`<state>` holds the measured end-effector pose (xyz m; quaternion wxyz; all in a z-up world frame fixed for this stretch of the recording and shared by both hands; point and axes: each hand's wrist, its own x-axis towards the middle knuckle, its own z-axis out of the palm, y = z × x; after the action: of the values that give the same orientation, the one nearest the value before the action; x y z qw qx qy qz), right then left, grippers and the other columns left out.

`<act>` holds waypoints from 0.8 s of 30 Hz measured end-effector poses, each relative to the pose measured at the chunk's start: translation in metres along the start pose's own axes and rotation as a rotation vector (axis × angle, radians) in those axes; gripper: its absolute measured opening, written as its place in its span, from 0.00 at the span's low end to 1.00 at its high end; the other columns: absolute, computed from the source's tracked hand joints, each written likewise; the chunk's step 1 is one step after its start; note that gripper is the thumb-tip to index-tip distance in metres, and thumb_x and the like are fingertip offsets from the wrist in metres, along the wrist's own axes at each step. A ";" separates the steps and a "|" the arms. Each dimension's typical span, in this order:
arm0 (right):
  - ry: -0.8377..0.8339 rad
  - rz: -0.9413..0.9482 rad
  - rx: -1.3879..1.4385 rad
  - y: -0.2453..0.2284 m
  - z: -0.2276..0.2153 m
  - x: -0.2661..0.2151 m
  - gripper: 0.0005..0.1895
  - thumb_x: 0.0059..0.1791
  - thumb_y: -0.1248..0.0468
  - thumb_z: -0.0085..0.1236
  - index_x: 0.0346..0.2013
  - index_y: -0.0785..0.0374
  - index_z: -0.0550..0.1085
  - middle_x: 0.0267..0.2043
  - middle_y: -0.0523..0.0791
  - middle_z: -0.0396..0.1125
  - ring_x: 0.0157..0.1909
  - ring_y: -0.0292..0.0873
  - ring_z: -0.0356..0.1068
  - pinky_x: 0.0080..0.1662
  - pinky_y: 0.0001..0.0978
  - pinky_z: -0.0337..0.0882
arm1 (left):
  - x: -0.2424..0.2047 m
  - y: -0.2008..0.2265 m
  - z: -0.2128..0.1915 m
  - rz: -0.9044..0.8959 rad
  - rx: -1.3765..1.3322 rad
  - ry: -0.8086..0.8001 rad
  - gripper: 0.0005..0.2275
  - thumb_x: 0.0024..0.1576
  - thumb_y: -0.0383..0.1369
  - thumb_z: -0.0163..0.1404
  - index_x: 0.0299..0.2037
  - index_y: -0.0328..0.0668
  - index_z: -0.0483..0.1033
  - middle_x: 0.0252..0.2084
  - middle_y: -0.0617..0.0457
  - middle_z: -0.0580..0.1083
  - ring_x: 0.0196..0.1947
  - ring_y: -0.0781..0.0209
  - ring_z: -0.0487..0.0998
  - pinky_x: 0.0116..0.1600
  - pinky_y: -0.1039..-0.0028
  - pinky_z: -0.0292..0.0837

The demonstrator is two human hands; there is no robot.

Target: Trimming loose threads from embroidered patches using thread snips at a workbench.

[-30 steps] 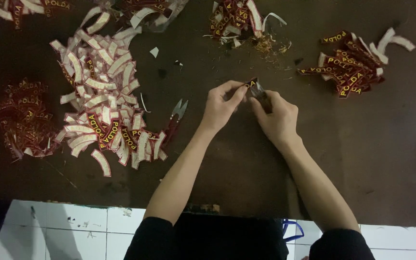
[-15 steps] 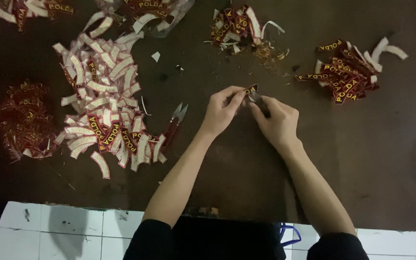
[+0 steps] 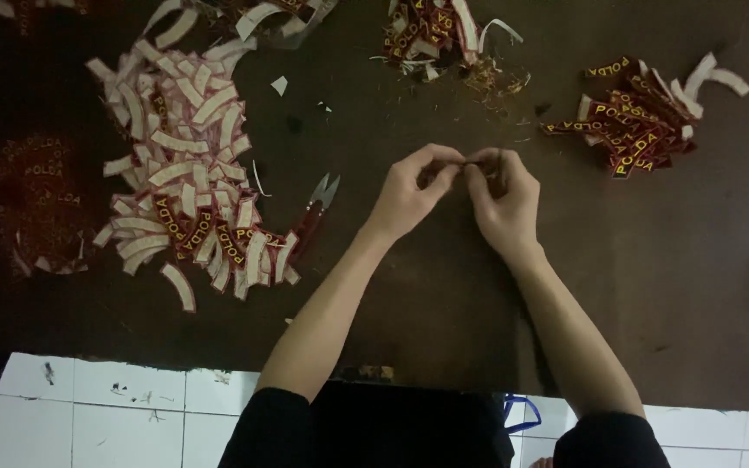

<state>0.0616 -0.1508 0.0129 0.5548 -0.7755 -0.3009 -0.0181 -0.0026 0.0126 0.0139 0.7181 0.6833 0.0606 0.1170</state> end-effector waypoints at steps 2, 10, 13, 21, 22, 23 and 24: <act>-0.029 0.032 -0.002 0.015 0.000 -0.008 0.05 0.55 0.74 0.60 0.45 0.71 0.75 0.34 0.54 0.73 0.36 0.55 0.76 0.32 0.40 0.74 | 0.000 -0.002 0.002 0.033 0.017 0.002 0.04 0.64 0.32 0.53 0.45 0.46 0.80 0.30 0.54 0.77 0.30 0.70 0.74 0.35 0.77 0.73; -0.054 0.084 0.098 0.008 -0.008 -0.003 0.02 0.57 0.73 0.57 0.43 0.68 0.73 0.34 0.51 0.70 0.32 0.46 0.71 0.32 0.37 0.69 | 0.005 0.000 -0.011 0.185 0.025 0.274 0.04 0.67 0.34 0.49 0.39 0.53 0.74 0.35 0.61 0.71 0.36 0.70 0.71 0.43 0.73 0.70; 0.024 0.267 0.251 -0.013 -0.009 0.005 0.03 0.59 0.72 0.52 0.42 0.66 0.73 0.30 0.48 0.69 0.26 0.37 0.64 0.31 0.30 0.65 | 0.003 -0.009 -0.010 -0.012 -0.065 0.383 0.11 0.68 0.36 0.43 0.32 0.50 0.71 0.25 0.60 0.67 0.29 0.70 0.67 0.38 0.75 0.69; -0.004 0.351 0.344 -0.024 -0.007 0.010 0.02 0.56 0.72 0.56 0.44 0.66 0.74 0.28 0.52 0.72 0.23 0.36 0.64 0.28 0.26 0.62 | -0.002 -0.003 0.004 -0.042 -0.004 0.097 0.06 0.64 0.38 0.54 0.38 0.47 0.80 0.24 0.60 0.73 0.23 0.73 0.74 0.31 0.80 0.72; -0.002 0.351 0.345 -0.026 -0.005 0.009 0.02 0.56 0.72 0.56 0.44 0.66 0.74 0.28 0.52 0.72 0.23 0.36 0.64 0.28 0.26 0.62 | -0.001 0.000 0.002 -0.042 -0.003 0.095 0.06 0.64 0.38 0.54 0.38 0.47 0.80 0.24 0.60 0.73 0.23 0.73 0.74 0.31 0.80 0.72; 0.008 0.345 0.330 -0.030 -0.003 0.008 0.03 0.56 0.73 0.56 0.44 0.66 0.74 0.28 0.50 0.71 0.24 0.35 0.64 0.29 0.25 0.62 | 0.000 0.003 0.000 -0.075 -0.071 0.103 0.09 0.66 0.39 0.51 0.39 0.47 0.80 0.22 0.58 0.73 0.21 0.71 0.73 0.30 0.79 0.71; 0.018 0.340 0.316 -0.033 -0.001 0.008 0.04 0.55 0.74 0.56 0.45 0.66 0.75 0.27 0.49 0.70 0.24 0.34 0.64 0.29 0.23 0.62 | 0.001 0.006 -0.002 -0.109 -0.141 0.110 0.12 0.68 0.41 0.47 0.40 0.46 0.81 0.20 0.56 0.73 0.20 0.70 0.73 0.29 0.79 0.70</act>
<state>0.0525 -0.1414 0.0439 0.6669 -0.7184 -0.1601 0.1161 -0.0030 0.0152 0.0196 0.7652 0.6195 0.1288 0.1190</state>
